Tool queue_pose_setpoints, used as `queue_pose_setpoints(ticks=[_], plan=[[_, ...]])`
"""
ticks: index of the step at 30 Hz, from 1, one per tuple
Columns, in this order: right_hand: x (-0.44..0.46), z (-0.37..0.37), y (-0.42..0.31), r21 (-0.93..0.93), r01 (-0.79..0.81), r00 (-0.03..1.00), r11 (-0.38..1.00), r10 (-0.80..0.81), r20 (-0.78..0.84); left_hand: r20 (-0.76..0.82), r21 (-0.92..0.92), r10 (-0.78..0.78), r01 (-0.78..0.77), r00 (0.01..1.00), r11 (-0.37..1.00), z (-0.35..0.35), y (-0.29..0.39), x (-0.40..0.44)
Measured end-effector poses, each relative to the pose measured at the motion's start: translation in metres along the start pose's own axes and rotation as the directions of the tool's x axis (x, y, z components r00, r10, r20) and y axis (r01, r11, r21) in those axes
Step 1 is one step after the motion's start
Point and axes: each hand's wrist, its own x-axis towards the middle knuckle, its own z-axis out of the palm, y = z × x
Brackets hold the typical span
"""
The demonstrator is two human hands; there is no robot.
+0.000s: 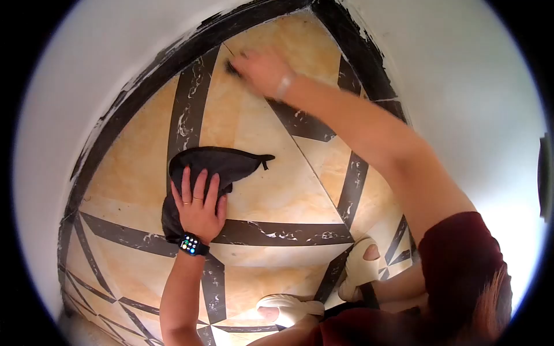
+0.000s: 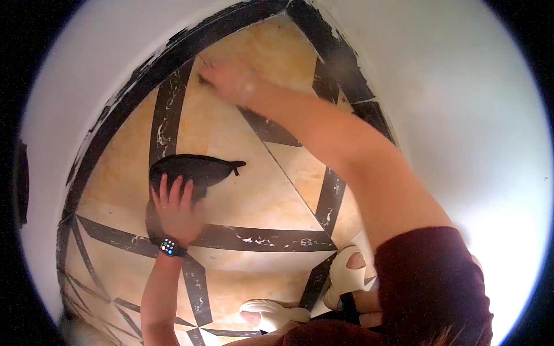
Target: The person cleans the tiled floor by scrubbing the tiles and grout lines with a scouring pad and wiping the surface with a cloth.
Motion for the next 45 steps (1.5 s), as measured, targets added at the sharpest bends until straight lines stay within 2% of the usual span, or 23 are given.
queue_pose_setpoints(ticks=[1, 2, 3, 6, 7, 10, 13, 15, 17, 19, 21, 23, 27, 29, 31, 32, 34, 37, 38, 41, 43, 44, 45], plan=[[-0.047, 0.006, -0.006, 0.112, 0.106, 0.989, 0.988, -0.093, -0.116, -0.019, -0.002, -0.002, 0.002, 1.0, 1.0, -0.001, 0.001, 0.0], [-0.113, -0.002, -0.027, 0.019, 0.071, 0.997, 0.997, -0.072, 0.03, -0.035, -0.005, 0.0, 0.0, 0.999, 1.0, 0.0, 0.002, 0.0], [-0.184, -0.014, -0.043, 0.005, 0.201, 0.976, 0.98, -0.201, 0.082, -0.045, -0.037, -0.004, 0.003, 0.999, 0.999, 0.001, 0.002, -0.001], [-0.272, -0.02, -0.052, 0.227, 0.316, 0.892, 0.921, -0.37, 0.261, -0.063, -0.091, -0.058, 0.052, 0.996, 0.995, 0.0, 0.002, -0.003], [-0.239, -0.023, -0.058, 0.188, 0.272, 0.886, 0.944, -0.322, 0.333, -0.086, -0.183, -0.099, 0.082, 0.991, 0.98, 0.002, 0.0, -0.006], [-0.092, -0.014, -0.07, 0.141, -0.052, 0.978, 0.989, 0.022, 0.208, -0.205, -0.414, -0.216, 0.116, 0.955, 0.903, 0.008, -0.005, -0.01], [-0.083, -0.002, -0.11, 0.162, -0.204, 0.972, 0.965, 0.22, -0.082, -0.336, -0.548, -0.348, 0.118, 0.875, 0.828, 0.004, -0.005, -0.01], [-0.187, 0.011, -0.166, 0.079, -0.129, 0.99, 0.989, 0.123, 0.073, -0.347, -0.537, -0.326, 0.098, 0.879, 0.838, 0.004, -0.005, -0.009], [-0.225, -0.024, -0.171, 0.32, 0.12, 0.993, 0.94, -0.107, -0.057, -0.334, -0.516, -0.282, 0.076, 0.899, 0.853, 0.006, -0.004, -0.009], [-0.193, -0.003, -0.148, 0.125, 0.201, 0.977, 0.972, -0.191, -0.09, -0.322, -0.484, -0.267, 0.085, 0.908, 0.871, 0.004, -0.003, -0.011], [-0.083, -0.006, -0.113, 0.197, 0.03, 0.997, 0.98, -0.045, 0.069, -0.326, -0.47, -0.259, 0.082, 0.909, 0.879, 0.005, -0.002, -0.009], [-0.027, -0.016, -0.093, 0.161, 0.013, 0.992, 0.987, -0.033, 0.122, -0.28, -0.441, -0.239, 0.096, 0.93, 0.892, 0.003, -0.004, -0.007], [-0.202, -0.012, -0.078, 0.12, -0.14, 0.99, 0.983, 0.139, 0.021, -0.25, -0.426, -0.185, 0.064, 0.95, 0.902, 0.004, -0.005, -0.007], [-0.299, -0.026, -0.08, 0.144, -0.042, 0.992, 0.989, 0.024, 0.123, -0.244, -0.436, -0.209, 0.085, 0.947, 0.896, 0.005, -0.002, -0.007], [-0.294, -0.029, -0.068, 0.119, 0.016, 0.981, 0.993, -0.039, 0.19, -0.261, -0.43, -0.209, 0.08, 0.942, 0.899, 0.005, -0.003, -0.007], [-0.254, -0.021, -0.058, 0.03, 0.037, 0.993, 0.999, -0.04, 0.107, -0.249, -0.436, -0.217, 0.091, 0.944, 0.895, 0.004, -0.005, -0.007], [-0.171, -0.017, -0.023, 0.077, -0.25, 0.967, 0.965, 0.252, -0.023, -0.263, -0.484, -0.213, 0.062, 0.941, 0.873, 0.004, -0.008, -0.007], [-0.193, -0.014, -0.036, 0.088, -0.33, 0.943, 0.94, 0.332, -0.004, -0.159, -0.581, -0.35, 0.199, 0.923, 0.789, -0.014, -0.007, -0.01], [-0.23, -0.018, -0.053, 0.103, -0.275, 0.961, 0.956, 0.27, 0.055, -0.147, -0.612, -0.356, 0.198, 0.923, 0.766, -0.021, -0.004, -0.014], [-0.369, -0.029, -0.09, 0.227, 0.013, 0.988, 0.974, -0.048, 0.149, -0.261, -0.561, -0.152, -0.022, 0.953, 0.827, -0.038, 0.015, -0.03], [-0.349, -0.035, -0.082, 0.149, 0.073, 0.921, 0.986, -0.124, 0.369, -0.238, -0.628, -0.041, -0.121, 0.97, 0.769, -0.026, 0.033, -0.047], [-0.332, -0.039, -0.082, 0.12, 0.086, 0.868, 0.989, -0.133, 0.478, -0.156, -0.638, 0.025, -0.12, 0.987, 0.761, -0.016, 0.045, -0.057], [-0.306, -0.041, -0.08, 0.179, 0.02, 0.958, 0.984, -0.07, 0.279, -0.069, -0.651, 0.094, -0.116, 0.993, 0.75, -0.008, 0.058, -0.064]])
